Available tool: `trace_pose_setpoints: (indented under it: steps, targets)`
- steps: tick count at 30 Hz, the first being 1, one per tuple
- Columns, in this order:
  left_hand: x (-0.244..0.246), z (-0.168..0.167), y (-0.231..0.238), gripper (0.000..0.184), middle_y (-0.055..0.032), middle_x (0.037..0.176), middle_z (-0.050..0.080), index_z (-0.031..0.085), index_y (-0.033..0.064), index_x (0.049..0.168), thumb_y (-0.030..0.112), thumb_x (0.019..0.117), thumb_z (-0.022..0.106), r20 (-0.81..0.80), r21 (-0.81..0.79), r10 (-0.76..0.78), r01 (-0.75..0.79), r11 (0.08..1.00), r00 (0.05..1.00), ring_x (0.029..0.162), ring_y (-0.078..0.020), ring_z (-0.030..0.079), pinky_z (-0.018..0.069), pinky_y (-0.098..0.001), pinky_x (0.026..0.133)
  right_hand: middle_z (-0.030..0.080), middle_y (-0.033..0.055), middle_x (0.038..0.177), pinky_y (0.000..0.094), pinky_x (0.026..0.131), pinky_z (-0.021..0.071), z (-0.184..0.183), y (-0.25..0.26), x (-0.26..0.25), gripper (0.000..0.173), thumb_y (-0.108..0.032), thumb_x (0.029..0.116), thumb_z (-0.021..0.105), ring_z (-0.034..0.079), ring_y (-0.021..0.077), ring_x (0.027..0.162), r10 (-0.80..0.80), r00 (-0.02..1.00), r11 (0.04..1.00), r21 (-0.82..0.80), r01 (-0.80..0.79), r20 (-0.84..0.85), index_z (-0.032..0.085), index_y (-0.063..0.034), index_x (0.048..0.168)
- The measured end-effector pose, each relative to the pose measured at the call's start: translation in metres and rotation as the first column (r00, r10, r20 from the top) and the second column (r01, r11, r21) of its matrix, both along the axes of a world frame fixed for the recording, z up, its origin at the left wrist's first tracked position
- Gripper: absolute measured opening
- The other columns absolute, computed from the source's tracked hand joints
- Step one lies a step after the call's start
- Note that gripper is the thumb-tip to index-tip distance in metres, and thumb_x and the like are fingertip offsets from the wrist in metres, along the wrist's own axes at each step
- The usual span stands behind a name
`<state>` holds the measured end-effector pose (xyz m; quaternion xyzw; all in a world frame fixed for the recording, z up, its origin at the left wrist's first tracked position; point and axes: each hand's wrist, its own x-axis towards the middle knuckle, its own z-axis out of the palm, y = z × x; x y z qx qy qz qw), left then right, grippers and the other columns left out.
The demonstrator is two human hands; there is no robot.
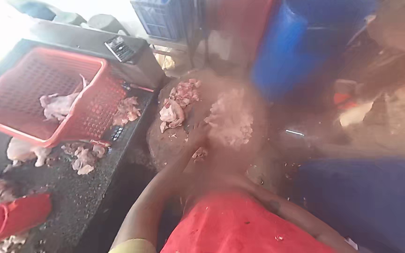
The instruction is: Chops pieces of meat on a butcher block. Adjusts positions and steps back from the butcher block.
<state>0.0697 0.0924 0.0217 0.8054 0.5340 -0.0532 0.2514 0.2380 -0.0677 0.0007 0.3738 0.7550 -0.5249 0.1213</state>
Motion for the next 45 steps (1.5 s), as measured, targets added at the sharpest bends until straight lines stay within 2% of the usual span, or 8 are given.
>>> trace_pose_setpoints:
  steps: [5, 14, 17, 20, 27, 35, 41, 45]
  targets:
    - [-0.005, 0.005, 0.009, 0.056, -0.0192, 0.13, 0.065, 0.06, 0.007, 0.135, 0.012, 0.0821, 0.08, 0.126, -0.19, -0.218, 0.239, 0.952, 0.968, 0.123, -0.0379, 0.061, 0.0464, -0.0636, 0.103, 0.066, 0.026, 0.105, 0.0616, 0.09, 0.0497, 0.013, 0.007, -0.001, 0.047, -0.04, 0.1072, 0.052, 0.066, 0.0399, 0.099, -0.173, 0.979, 0.982, -0.094, 0.163, -0.111, 0.061, 0.0039, 0.122]
    - [-0.064, 0.085, -0.082, 0.055, -0.0111, 0.119, 0.063, 0.053, 0.0015, 0.121, 0.012, 0.0782, 0.086, 0.762, -0.252, 0.442, -0.413, 0.875, 0.473, 0.109, -0.0171, 0.065, 0.0585, -0.0358, 0.094, 0.068, 0.0224, 0.108, 0.0577, 0.092, 0.0523, 0.011, 0.006, 0.056, 0.048, -0.04, 0.1085, 0.047, 0.067, 0.0353, 0.098, -0.711, 0.702, 0.7, -0.116, 0.704, -0.03, 0.059, -0.0022, 0.134]
    - [-0.081, 0.041, -0.118, 0.045, -0.0126, 0.114, 0.066, 0.056, -0.0007, 0.12, 0.012, 0.0846, 0.08, 0.655, -0.195, 0.493, -0.503, 0.842, 0.572, 0.106, -0.0177, 0.066, 0.0567, -0.0369, 0.095, 0.054, 0.0078, 0.079, 0.0391, 0.059, 0.0503, -0.009, 0.004, 0.069, 0.043, -0.04, 0.1104, 0.041, 0.054, 0.0189, 0.062, -0.839, 0.545, 0.539, -0.171, 0.824, -0.02, 0.056, -0.0043, 0.129]
    - [-0.088, -0.022, -0.147, 0.041, -0.0182, 0.119, 0.068, 0.058, 0.0006, 0.132, 0.013, 0.0948, 0.068, 0.36, -0.223, 0.591, -0.548, 0.806, 0.722, 0.11, -0.0293, 0.067, 0.054, -0.0505, 0.098, 0.063, 0.0169, 0.091, 0.0516, 0.078, 0.0539, 0.016, 0.019, 0.06, 0.052, -0.044, 0.1107, 0.038, 0.063, 0.0291, 0.079, -0.764, 0.645, 0.645, 0.004, 0.764, -0.005, 0.057, -0.0007, 0.132]
    - [-0.078, -0.035, -0.147, 0.084, -0.0223, 0.153, 0.046, 0.04, 0.0163, 0.157, 0.034, 0.085, 0.082, 0.312, -0.209, 0.638, -0.605, 0.769, 0.704, 0.136, -0.0371, 0.052, 0.0458, -0.0555, 0.111, 0.058, -0.0006, 0.081, 0.0277, 0.059, 0.0503, 0.13, 0.049, 0.005, 0.066, -0.058, 0.1076, 0.028, 0.053, 0.0066, 0.064, -0.404, 0.667, 0.748, 0.193, 0.635, -0.626, 0.059, -0.0049, 0.13]
    - [-0.083, -0.042, -0.14, 0.039, -0.0134, 0.13, 0.065, 0.066, 0.0133, 0.127, 0.03, 0.0924, 0.073, 0.288, -0.127, 0.562, -0.55, 0.825, 0.776, 0.119, -0.0292, 0.064, 0.0524, -0.0524, 0.102, 0.068, 0.0184, 0.105, 0.0544, 0.094, 0.0519, 0.036, 0.05, 0.001, 0.056, -0.049, 0.1087, 0.035, 0.067, 0.0335, 0.104, -0.374, 0.921, 0.889, 0.326, 0.321, 0.114, 0.066, -0.0027, 0.117]
    - [-0.103, -0.043, -0.185, 0.049, -0.0181, 0.121, 0.067, 0.062, 0.0056, 0.128, 0.026, 0.0873, 0.08, 0.377, -0.374, 0.749, -0.651, 0.661, 0.544, 0.112, -0.0303, 0.066, 0.0528, -0.0537, 0.099, 0.068, 0.0078, 0.089, 0.0433, 0.081, 0.0563, 0.05, 0.022, -0.002, 0.053, -0.047, 0.1075, 0.036, 0.066, 0.0199, 0.084, -0.412, 0.843, 0.765, 0.371, 0.526, -0.346, 0.067, -0.0053, 0.12]
    - [-0.091, -0.032, -0.187, 0.04, -0.0113, 0.1, 0.068, 0.057, 0.0009, 0.121, 0.018, 0.0872, 0.07, 0.58, -0.564, 0.802, -0.641, 0.521, 0.143, 0.086, -0.0183, 0.068, 0.059, -0.0384, 0.076, 0.063, 0.015, 0.094, 0.0458, 0.08, 0.0537, 0.002, 0.014, 0.013, 0.054, -0.043, 0.1122, 0.029, 0.062, 0.0249, 0.082, -0.525, 0.85, 0.846, -0.135, 0.516, -0.038, 0.059, -0.0007, 0.126]
